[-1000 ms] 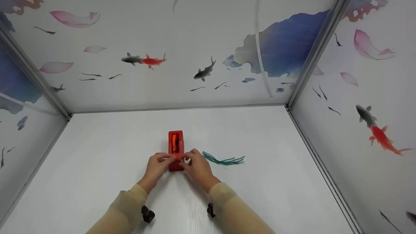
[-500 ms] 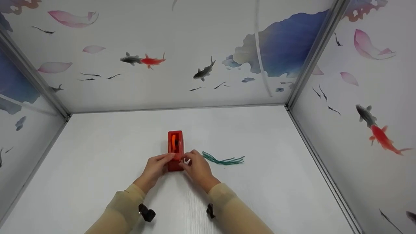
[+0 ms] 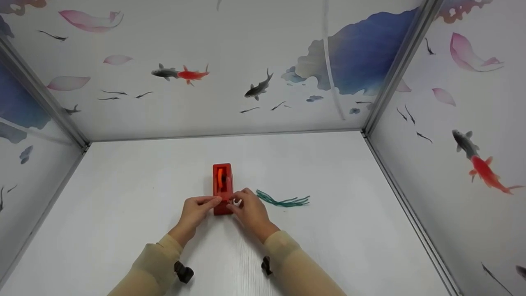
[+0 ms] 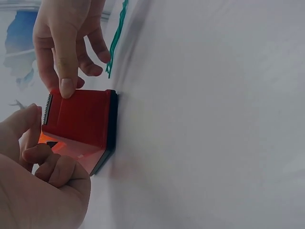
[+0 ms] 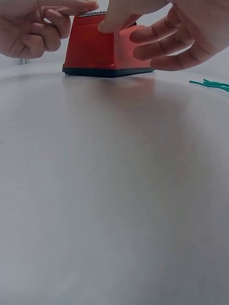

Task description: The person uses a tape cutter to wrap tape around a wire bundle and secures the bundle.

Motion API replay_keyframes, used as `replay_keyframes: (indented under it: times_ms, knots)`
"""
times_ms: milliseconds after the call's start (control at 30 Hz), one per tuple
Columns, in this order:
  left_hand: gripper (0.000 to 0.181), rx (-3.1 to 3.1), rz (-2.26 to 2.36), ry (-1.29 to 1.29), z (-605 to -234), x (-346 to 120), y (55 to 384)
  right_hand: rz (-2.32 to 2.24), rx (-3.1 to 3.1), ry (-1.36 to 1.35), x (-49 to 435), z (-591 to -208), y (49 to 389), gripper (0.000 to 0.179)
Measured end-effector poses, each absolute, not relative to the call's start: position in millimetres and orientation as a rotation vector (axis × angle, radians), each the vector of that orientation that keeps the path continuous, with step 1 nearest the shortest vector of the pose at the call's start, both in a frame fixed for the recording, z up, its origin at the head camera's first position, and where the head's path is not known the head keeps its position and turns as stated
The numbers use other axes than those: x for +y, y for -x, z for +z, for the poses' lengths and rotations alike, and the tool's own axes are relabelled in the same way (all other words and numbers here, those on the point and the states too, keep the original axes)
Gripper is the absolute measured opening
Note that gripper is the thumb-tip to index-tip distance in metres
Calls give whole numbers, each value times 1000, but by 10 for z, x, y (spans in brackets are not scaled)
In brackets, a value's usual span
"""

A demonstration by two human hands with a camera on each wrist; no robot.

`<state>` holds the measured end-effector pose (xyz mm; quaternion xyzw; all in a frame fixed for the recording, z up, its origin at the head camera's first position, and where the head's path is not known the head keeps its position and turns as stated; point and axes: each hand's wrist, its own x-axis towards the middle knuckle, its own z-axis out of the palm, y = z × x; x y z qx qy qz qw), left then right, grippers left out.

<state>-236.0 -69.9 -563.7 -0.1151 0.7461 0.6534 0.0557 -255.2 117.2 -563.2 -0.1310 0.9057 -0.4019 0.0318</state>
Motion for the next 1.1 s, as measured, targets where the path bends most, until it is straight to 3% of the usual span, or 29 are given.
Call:
replay_keyframes:
  times_ms: [1100]
  knots:
    - [37, 2246, 1919, 314, -5736, -716, 1937, -1324, 2744, 386, 1179, -5739, 2551, 23]
